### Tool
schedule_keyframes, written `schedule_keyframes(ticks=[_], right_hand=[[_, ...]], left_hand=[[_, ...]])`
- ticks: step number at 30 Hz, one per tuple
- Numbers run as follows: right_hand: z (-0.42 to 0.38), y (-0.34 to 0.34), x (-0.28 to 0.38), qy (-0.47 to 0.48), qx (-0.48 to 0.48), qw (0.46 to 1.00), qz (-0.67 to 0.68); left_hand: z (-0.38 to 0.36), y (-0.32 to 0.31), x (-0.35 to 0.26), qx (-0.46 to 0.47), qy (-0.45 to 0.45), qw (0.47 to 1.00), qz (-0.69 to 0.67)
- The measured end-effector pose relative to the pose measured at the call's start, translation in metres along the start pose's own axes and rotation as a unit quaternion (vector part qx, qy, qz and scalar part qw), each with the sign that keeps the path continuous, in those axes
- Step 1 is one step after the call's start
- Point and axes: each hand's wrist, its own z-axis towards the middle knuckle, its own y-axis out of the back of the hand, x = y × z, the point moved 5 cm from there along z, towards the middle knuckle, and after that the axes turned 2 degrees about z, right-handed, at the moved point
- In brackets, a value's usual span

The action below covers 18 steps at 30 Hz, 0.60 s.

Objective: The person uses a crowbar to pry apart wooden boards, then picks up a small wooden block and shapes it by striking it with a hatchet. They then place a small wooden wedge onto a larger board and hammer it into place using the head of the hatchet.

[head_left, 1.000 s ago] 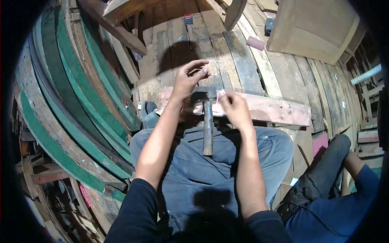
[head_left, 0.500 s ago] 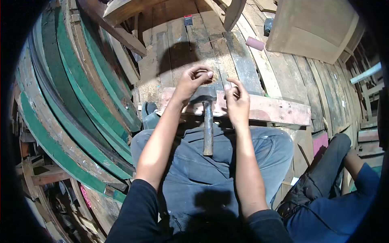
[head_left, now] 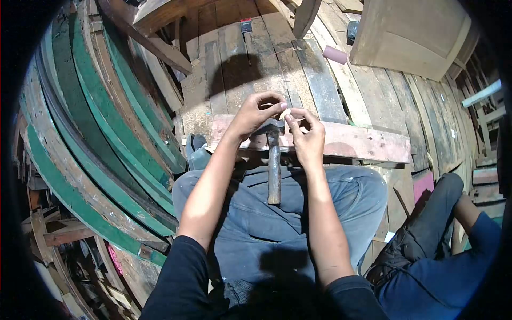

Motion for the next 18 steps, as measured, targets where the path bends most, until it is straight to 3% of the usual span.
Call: schedule_keyframes(ticks=[3,7,10,12,15,18], right_hand=[[0.001,0.002,-0.001,0.041,-0.009,0.999,-0.026],[0.000,0.002,-0.005,-0.002,-0.023,1.000,0.021],[-0.002,0.004,-0.001,0.042,-0.032,0.998,-0.032],[-0.002,0.004,-0.002,0.015,-0.032,0.999,0.003],[-0.001,0.003,0.003,0.025,-0.033,0.999,0.001],[0.001,0.000,-0.007,-0.051,0.059,0.997,0.018]], left_hand=[[-0.002,-0.003,-0.003,0.005,0.013,1.000,-0.018],[0.000,-0.005,0.007,-0.003,0.033,0.999,-0.041],[0.001,-0.010,0.016,-0.004,0.060,0.989,-0.132],[0.000,-0.010,0.011,0.008,0.066,0.986,-0.152],[0.002,-0.005,0.013,-0.045,0.073,0.982,-0.169],[0.002,0.005,0.020,-0.090,0.069,0.976,-0.187]])
